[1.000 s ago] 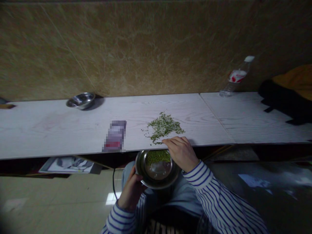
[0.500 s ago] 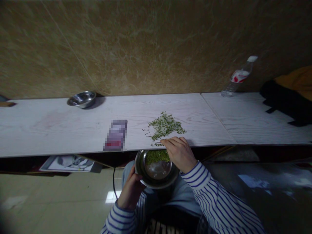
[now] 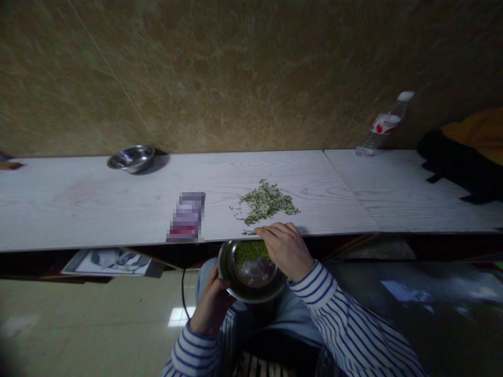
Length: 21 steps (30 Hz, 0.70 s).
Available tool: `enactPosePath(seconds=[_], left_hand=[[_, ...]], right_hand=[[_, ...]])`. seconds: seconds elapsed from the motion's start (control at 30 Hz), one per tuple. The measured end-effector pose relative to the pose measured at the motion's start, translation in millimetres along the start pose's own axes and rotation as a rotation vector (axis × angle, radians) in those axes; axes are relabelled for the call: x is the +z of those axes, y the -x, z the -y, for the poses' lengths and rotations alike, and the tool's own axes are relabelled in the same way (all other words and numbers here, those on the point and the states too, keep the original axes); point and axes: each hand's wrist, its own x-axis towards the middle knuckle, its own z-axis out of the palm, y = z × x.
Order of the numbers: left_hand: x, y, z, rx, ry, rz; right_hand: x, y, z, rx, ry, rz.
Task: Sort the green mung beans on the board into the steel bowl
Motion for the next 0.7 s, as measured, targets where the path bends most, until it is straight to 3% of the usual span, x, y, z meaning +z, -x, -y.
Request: enactPosePath(seconds=[0.27, 0.43, 0.7], left_hand=[[0.5, -1, 0, -0.005, -0.006, 0.008], [-0.4, -2, 1, -0.025, -0.019, 0.008], [-5.2, -3, 0, -0.02, 0.021, 0.018]], right_hand=[[-9, 11, 8, -0.024, -0.007, -0.001], [-5, 4, -1, 0.051, 0.064, -0.054], [-2, -8, -5, 0.047, 0.071, -0.07]])
